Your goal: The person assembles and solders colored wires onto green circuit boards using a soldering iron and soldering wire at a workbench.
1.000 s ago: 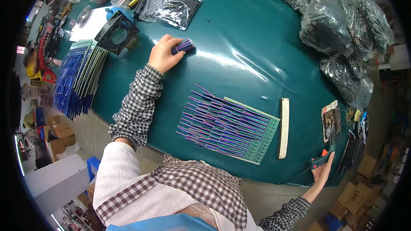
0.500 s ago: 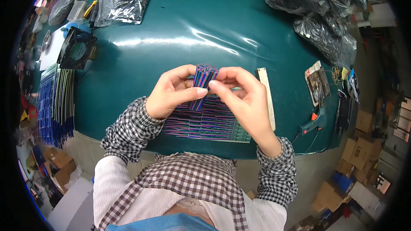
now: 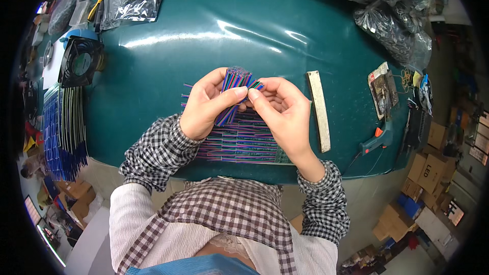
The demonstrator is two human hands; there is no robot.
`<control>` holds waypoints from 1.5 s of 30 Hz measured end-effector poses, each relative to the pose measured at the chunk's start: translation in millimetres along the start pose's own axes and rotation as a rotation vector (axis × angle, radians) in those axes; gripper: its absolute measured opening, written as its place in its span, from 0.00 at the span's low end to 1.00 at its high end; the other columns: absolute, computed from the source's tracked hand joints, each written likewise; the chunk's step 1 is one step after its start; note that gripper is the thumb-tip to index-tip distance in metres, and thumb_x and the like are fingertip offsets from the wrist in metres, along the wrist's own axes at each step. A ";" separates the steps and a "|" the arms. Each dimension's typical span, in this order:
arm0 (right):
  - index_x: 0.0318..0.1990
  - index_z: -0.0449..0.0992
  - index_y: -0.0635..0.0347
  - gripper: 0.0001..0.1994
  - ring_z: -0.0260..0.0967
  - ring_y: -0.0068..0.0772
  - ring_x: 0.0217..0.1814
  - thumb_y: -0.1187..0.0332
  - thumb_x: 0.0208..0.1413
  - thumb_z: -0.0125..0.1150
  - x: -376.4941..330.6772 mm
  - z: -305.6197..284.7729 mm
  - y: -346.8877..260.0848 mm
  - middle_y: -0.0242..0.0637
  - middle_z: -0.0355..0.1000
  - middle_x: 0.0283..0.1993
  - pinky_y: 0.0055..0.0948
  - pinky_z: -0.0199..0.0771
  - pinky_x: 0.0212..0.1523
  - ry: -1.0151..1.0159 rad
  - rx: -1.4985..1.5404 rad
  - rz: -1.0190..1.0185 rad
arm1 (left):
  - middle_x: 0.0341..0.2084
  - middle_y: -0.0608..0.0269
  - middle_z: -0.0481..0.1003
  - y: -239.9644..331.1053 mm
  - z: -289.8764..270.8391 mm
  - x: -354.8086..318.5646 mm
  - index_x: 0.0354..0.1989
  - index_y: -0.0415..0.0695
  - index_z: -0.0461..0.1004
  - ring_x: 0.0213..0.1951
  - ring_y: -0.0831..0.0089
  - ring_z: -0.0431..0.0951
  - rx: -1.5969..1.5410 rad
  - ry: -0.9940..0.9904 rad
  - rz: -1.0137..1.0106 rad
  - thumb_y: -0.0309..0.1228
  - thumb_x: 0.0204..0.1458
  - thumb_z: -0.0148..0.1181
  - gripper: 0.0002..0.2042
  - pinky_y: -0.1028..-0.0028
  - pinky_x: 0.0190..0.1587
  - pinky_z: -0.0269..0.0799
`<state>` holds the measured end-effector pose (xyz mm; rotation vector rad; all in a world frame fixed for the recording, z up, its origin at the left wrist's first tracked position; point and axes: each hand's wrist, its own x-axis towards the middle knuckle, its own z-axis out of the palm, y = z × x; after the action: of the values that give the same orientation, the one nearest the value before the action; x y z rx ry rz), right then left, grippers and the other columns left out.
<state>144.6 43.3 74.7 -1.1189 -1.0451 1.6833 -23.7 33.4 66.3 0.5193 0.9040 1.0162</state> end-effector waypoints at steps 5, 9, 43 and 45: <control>0.44 0.71 0.70 0.10 0.74 0.23 0.37 0.77 0.56 0.60 2.1 -1.3 4.8 0.37 0.74 0.38 0.21 0.77 0.40 0.004 0.034 -0.009 | 0.38 0.62 0.75 0.1 -1.1 1.1 0.45 0.35 0.67 0.36 0.81 0.74 0.022 -0.017 -0.018 0.25 0.55 0.59 0.13 0.80 0.40 0.73; 0.44 0.72 0.69 0.09 0.75 0.24 0.36 0.76 0.56 0.60 2.0 -3.2 6.6 0.37 0.75 0.37 0.20 0.77 0.38 0.010 0.043 0.016 | 0.38 0.61 0.74 -4.6 1.5 0.4 0.46 0.35 0.67 0.37 0.80 0.75 0.033 0.032 0.046 0.24 0.55 0.59 0.12 0.79 0.41 0.74; 0.46 0.71 0.70 0.11 0.73 0.24 0.38 0.79 0.55 0.59 1.5 -2.3 14.1 0.39 0.73 0.41 0.24 0.80 0.37 -0.006 0.176 -0.006 | 0.37 0.64 0.73 -22.7 1.7 3.8 0.47 0.38 0.65 0.40 0.79 0.74 -0.001 0.069 0.270 0.17 0.50 0.61 0.17 0.77 0.45 0.69; 0.44 0.72 0.70 0.09 0.74 0.24 0.34 0.78 0.56 0.59 0.2 4.2 15.8 0.37 0.74 0.39 0.22 0.80 0.37 0.094 0.128 -0.049 | 0.37 0.63 0.73 -23.7 2.4 3.0 0.47 0.38 0.65 0.40 0.79 0.74 0.016 0.083 0.272 0.17 0.50 0.60 0.16 0.77 0.45 0.70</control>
<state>137.6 37.9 61.0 -1.0709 -0.8863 1.6194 -9.3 25.3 48.9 0.6291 0.9320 1.2858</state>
